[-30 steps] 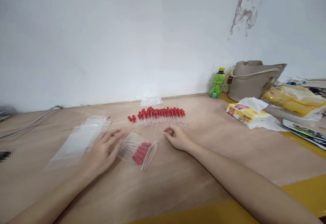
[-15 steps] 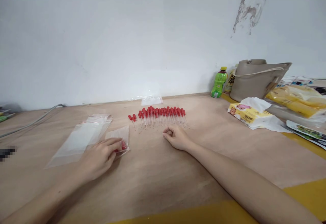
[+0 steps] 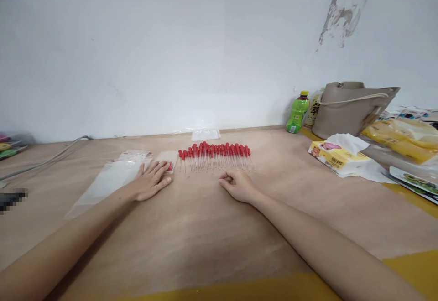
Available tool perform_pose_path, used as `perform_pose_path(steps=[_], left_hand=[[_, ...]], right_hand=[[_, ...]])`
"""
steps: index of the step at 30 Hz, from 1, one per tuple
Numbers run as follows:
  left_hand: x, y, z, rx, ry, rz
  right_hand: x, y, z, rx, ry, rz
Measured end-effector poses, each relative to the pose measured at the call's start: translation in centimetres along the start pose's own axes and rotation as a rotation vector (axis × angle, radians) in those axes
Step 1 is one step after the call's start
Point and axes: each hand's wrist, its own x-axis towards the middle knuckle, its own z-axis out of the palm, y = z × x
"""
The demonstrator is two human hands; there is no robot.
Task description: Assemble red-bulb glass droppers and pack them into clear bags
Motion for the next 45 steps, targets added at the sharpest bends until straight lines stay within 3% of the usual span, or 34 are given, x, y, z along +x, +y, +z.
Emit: perform_pose_path(steps=[2,5,8,11,13,17,23,26,28,29,31,34,38,45], left_hand=[[0.7,-0.3,0.0,0.033,0.033,-0.017],[0.0,-0.6,0.1,0.11,0.206,-0.079],[-2.0,-2.2,0.6,0.169,0.371,-0.302],[-3.9,-5.0,1.3,0.207,0.441,-0.53],[-4.5,-6.7,1.9,0.183,0.407,-0.669],[-4.7,-8.7,2.6,0.079,0.159,-0.791],[-5.3,-9.1,1.4,0.093,0.094,-0.69],[-5.9,-7.4,0.0,0.122,0.206,-0.57],[-6.1,-5.1,-0.9,0.109,0.37,-0.315],[-6.1,-3.7,-1.3,0.062,0.379,-0.14],[-6.2,-0.6,-1.8,-0.023,0.243,0.184],[-6.2,3.5,-1.9,-0.089,0.007,0.425],[-6.2,6.1,-1.2,-0.133,-0.05,0.505],[-6.3,6.0,-0.1,-0.172,-0.01,0.444]], right_hand=[[0.0,0.1,0.0,-0.002,-0.011,0.005],[0.0,0.3,0.0,-0.007,-0.027,0.014],[0.0,0.2,-0.1,-0.014,-0.041,0.012],[0.0,0.0,-0.1,-0.039,-0.044,0.003],[0.0,-0.2,-0.2,-0.059,-0.039,0.001],[-0.1,-0.7,-0.3,-0.086,-0.038,0.006],[-0.2,-1.3,-0.6,-0.111,-0.049,0.019],[-0.2,-1.3,-0.5,-0.1,-0.046,0.01],[-0.1,-1.2,-0.4,-0.087,-0.031,0.003],[-0.1,-1.1,-0.3,-0.083,-0.012,0.0],[-0.1,-1.0,-0.2,-0.08,0.044,-0.001],[0.1,-1.2,-0.1,-0.1,0.131,-0.005],[2.1,-2.3,-0.3,-0.196,0.17,-0.017],[10.5,-4.3,1.4,-0.316,0.164,0.281]])
